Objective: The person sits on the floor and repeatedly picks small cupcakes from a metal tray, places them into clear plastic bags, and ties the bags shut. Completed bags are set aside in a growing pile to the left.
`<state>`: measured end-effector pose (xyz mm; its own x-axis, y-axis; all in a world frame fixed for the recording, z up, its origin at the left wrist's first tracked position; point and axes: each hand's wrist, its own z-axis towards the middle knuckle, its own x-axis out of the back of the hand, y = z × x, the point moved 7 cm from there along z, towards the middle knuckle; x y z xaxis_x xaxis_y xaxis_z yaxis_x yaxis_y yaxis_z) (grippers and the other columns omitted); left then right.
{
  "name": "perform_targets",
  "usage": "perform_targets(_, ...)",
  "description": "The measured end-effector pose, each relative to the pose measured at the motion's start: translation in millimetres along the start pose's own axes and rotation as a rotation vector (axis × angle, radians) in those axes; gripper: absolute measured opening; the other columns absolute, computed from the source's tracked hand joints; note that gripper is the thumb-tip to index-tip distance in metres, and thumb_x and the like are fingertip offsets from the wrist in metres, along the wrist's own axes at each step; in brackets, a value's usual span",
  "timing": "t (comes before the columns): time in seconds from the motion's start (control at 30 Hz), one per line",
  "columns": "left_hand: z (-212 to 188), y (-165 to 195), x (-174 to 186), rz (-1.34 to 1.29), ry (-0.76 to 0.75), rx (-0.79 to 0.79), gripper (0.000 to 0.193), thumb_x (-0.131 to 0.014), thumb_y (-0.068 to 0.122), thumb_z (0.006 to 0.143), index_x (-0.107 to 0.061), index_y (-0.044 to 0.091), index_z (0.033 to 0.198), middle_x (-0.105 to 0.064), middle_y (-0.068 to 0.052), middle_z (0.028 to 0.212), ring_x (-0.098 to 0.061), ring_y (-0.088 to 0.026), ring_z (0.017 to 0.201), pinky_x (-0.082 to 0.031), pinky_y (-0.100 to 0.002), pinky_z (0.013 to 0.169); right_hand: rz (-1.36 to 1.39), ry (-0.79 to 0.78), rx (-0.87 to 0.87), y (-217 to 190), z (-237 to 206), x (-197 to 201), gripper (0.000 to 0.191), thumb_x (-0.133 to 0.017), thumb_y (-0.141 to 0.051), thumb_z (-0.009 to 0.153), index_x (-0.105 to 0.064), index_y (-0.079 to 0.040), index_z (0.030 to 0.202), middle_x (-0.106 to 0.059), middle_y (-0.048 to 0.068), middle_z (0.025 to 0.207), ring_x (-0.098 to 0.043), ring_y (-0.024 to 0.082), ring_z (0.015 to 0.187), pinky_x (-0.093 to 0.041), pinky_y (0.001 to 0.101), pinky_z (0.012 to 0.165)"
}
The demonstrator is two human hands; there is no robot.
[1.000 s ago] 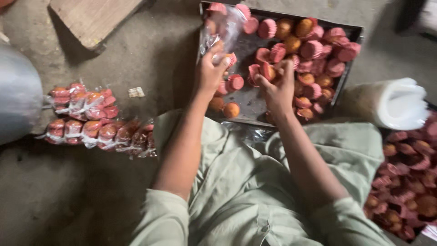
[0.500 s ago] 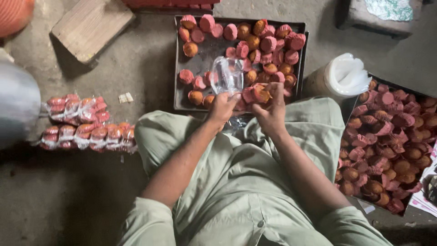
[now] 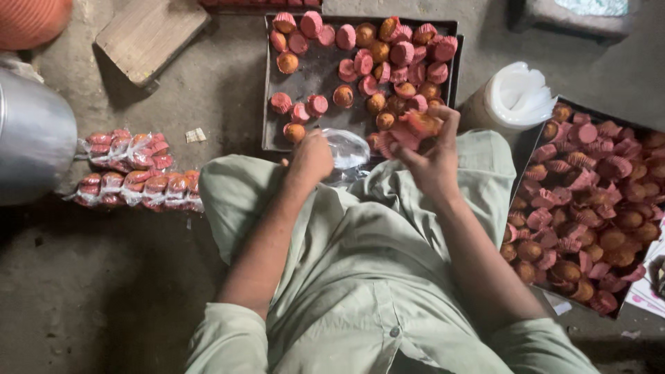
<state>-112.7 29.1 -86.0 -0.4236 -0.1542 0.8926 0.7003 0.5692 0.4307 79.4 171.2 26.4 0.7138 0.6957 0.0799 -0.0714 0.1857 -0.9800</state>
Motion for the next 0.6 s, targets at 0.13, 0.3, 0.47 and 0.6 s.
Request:
perform_targets(0.13,-6.8,47.7,-1.7,-0.414,-0.264,-0.233,0.037,-0.070,-0.003,0.067,-0.072,-0.003,0.104,-0.074,-0.025,0.102,-0.073,-0.035,0.095,-0.057,-0.047,0.082,-0.203,-0.312,0.134,-7.6,-12.3,-24.8,0.067,-0.079,0.001,0.080,-0.044,-0.008,0.137,-0.056,0.019,0.130,-0.061,0.035,0.117,-0.054,0.0447,0.097)
perform_targets(0.3,-10.3,90.8,8.4,-0.882,-0.489,-0.011,0.056,-0.052,-0.009,0.073,-0.066,0.006,0.125,-0.074,-0.013,0.110,-0.072,-0.022,0.072,-0.058,-0.040,0.058,-0.640,-0.749,0.176,32.3,-10.7,-47.5,0.042,-0.074,-0.013,0.086,-0.063,-0.008,0.126,-0.068,0.020,0.109,-0.068,0.042,0.097,-0.054,0.0502,0.080)
perform_targets(0.47,7.4,115.7,11.7,-0.701,-0.344,-0.018,0.053,-0.051,-0.006,0.074,-0.071,0.006,0.122,-0.079,-0.015,0.096,-0.078,-0.021,0.072,-0.063,-0.034,0.063,-0.984,-0.860,0.035,95.7,9.5,-55.0,0.020,-0.071,-0.012,0.084,-0.073,-0.009,0.104,-0.073,0.015,0.101,-0.071,0.036,0.092,-0.057,0.0465,0.079)
perform_targets(0.6,21.0,113.0,16.4,-0.751,-0.286,-0.144,0.052,-0.052,-0.005,0.071,-0.074,0.006,0.117,-0.080,-0.015,0.096,-0.078,-0.027,0.084,-0.062,-0.039,0.072,-0.812,-0.685,0.253,94.7,19.6,-57.0,0.021,-0.071,-0.012,0.087,-0.071,-0.005,0.106,-0.073,0.016,0.098,-0.070,0.037,0.089,-0.055,0.0474,0.077)
